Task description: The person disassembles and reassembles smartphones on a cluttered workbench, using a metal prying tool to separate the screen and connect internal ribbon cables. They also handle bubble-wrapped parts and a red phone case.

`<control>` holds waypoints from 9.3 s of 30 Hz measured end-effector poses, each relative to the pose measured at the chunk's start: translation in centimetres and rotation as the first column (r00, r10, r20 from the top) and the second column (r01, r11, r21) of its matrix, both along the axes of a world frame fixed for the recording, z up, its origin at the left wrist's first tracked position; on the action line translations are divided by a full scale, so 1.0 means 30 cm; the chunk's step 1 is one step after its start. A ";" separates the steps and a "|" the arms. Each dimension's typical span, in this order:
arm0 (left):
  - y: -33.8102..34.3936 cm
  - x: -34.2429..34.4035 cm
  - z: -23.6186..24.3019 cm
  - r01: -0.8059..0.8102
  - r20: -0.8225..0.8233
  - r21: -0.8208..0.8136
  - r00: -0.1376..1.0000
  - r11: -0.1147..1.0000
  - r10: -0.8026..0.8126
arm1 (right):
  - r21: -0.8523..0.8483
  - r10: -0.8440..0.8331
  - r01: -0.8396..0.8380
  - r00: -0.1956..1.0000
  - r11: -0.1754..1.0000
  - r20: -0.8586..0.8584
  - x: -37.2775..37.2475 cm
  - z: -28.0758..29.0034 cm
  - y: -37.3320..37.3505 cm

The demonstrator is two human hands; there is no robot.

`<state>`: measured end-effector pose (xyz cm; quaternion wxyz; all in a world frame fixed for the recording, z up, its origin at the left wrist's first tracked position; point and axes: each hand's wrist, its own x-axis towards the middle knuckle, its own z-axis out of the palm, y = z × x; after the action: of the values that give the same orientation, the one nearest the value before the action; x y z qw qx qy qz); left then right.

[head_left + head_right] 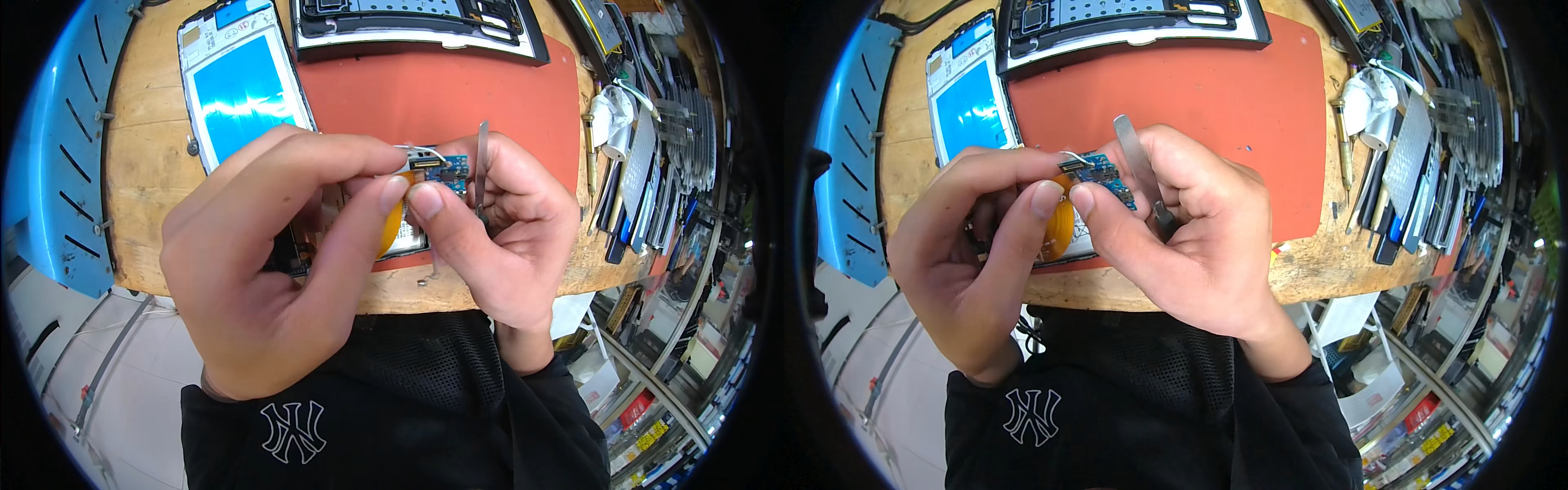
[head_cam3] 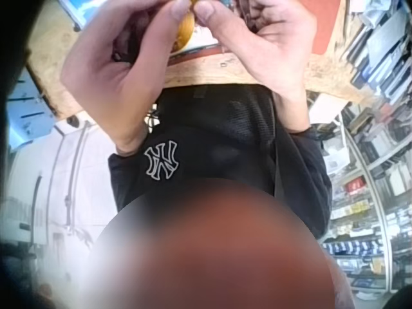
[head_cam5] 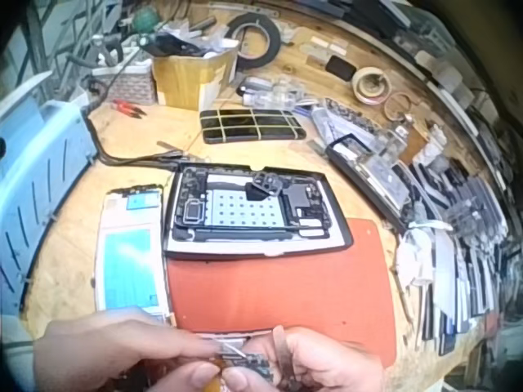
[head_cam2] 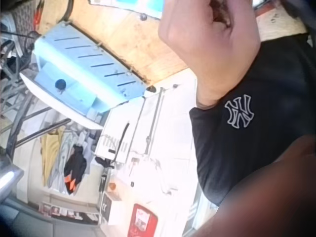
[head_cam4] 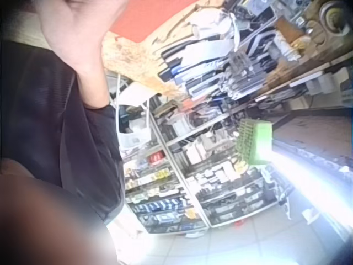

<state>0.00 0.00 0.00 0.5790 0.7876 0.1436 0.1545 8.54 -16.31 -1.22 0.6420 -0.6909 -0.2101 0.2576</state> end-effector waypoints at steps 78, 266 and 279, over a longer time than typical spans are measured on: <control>0.437 0.119 -0.015 0.134 -0.363 0.452 0.931 0.882 0.044 | -0.381 0.465 -0.274 0.616 0.883 0.636 0.191 0.020 0.153; 0.135 0.299 -0.008 0.497 -0.158 -0.104 0.847 0.861 -0.508 | 0.113 -0.316 0.298 0.920 0.948 0.231 0.051 -0.019 -0.160; 0.152 0.292 -0.004 0.483 -0.174 -0.086 0.854 0.871 -0.491 | 0.067 -0.309 0.303 0.906 0.951 0.289 0.041 -0.011 -0.146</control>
<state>8.75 4.57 -0.11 0.5981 0.7978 -0.0028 -0.0756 9.77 -20.69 -1.57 0.6426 -0.7395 -0.1954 0.0452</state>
